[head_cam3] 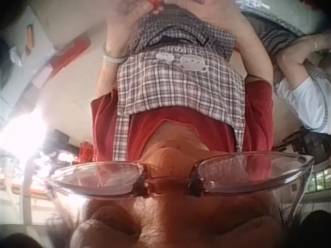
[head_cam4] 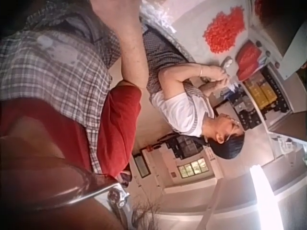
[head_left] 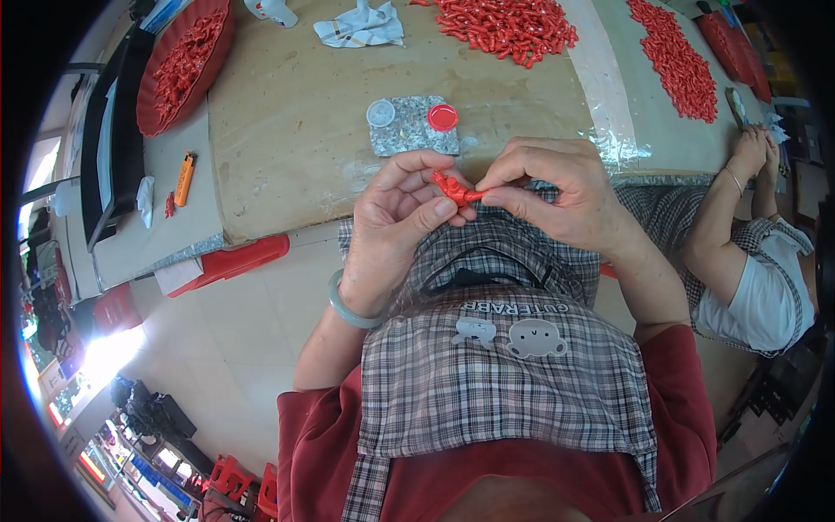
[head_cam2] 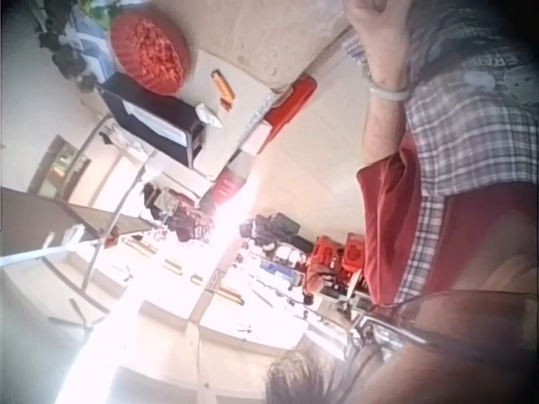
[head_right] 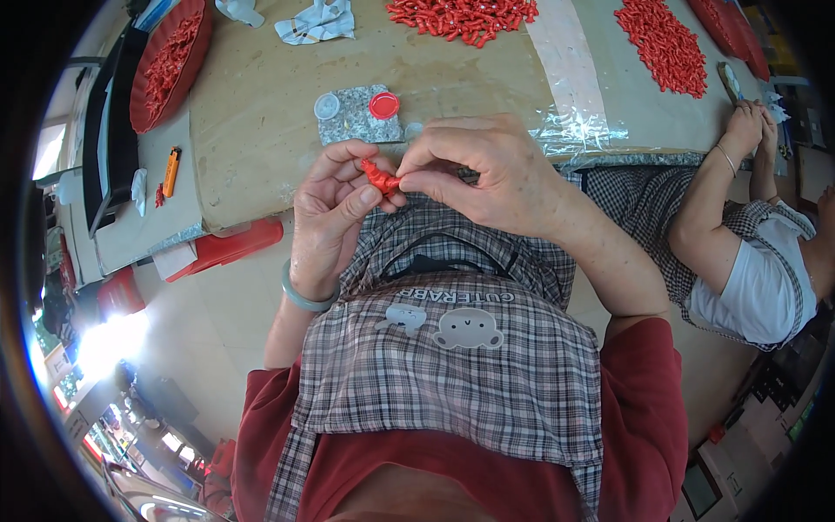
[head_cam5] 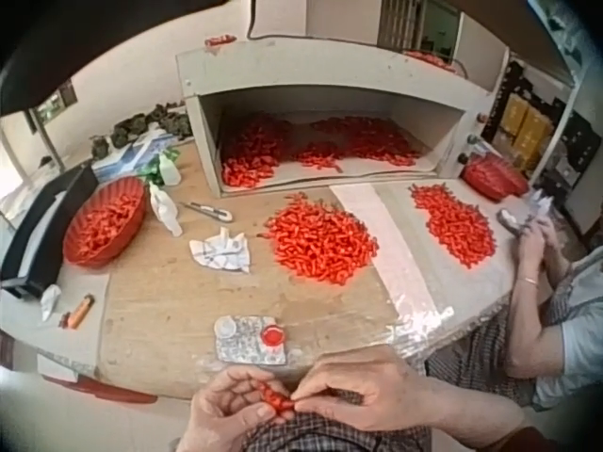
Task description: The person assembles small red plastic toy components by applying glue from a container with a glue brush.
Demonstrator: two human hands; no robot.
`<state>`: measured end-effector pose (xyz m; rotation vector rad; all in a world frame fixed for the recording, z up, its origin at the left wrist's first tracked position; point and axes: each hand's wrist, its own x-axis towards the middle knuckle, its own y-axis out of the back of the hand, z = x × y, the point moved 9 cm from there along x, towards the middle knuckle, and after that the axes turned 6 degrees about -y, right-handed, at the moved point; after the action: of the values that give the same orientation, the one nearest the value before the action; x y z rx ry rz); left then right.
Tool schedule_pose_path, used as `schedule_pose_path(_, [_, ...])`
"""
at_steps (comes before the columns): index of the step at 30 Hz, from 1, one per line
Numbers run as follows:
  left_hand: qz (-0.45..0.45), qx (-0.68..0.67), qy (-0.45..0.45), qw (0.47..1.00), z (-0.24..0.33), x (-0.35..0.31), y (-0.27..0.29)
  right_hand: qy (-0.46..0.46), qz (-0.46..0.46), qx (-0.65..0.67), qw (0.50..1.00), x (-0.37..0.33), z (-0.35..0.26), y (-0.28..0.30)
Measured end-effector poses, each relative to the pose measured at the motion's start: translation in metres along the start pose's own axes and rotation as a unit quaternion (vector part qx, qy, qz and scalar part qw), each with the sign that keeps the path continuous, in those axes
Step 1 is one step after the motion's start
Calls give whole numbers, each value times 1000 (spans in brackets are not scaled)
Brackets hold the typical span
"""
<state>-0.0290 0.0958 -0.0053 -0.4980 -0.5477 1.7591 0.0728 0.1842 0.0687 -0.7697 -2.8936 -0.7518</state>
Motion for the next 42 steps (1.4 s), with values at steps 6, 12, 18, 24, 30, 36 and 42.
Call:
schedule_pose_path(6, [-24,35,-8,999,-1,-2,-1,83,17,-80,993,-4,-15,0])
schedule_pose_path(12, [-32,70,-41,996,5,-2,-4,201,52,-168,964,-16,-32,-5])
schedule_pose_path(18, [-35,200,-130,970,21,-3,-9,225,75,-193,952,-22,-28,-7])
schedule_pose_path(24, [-33,340,-177,923,32,-5,-16,283,79,-203,934,-31,-27,-10])
schedule_pose_path(30, [-36,371,-233,898,38,-7,-22,273,98,-187,939,-33,-26,-12])
schedule_pose_path(36, [-40,392,-253,883,39,-9,-23,229,117,-160,953,-31,-20,-12])
schedule_pose_path(42, [-42,411,-259,873,35,-9,-21,188,124,-138,964,-32,-9,-15])
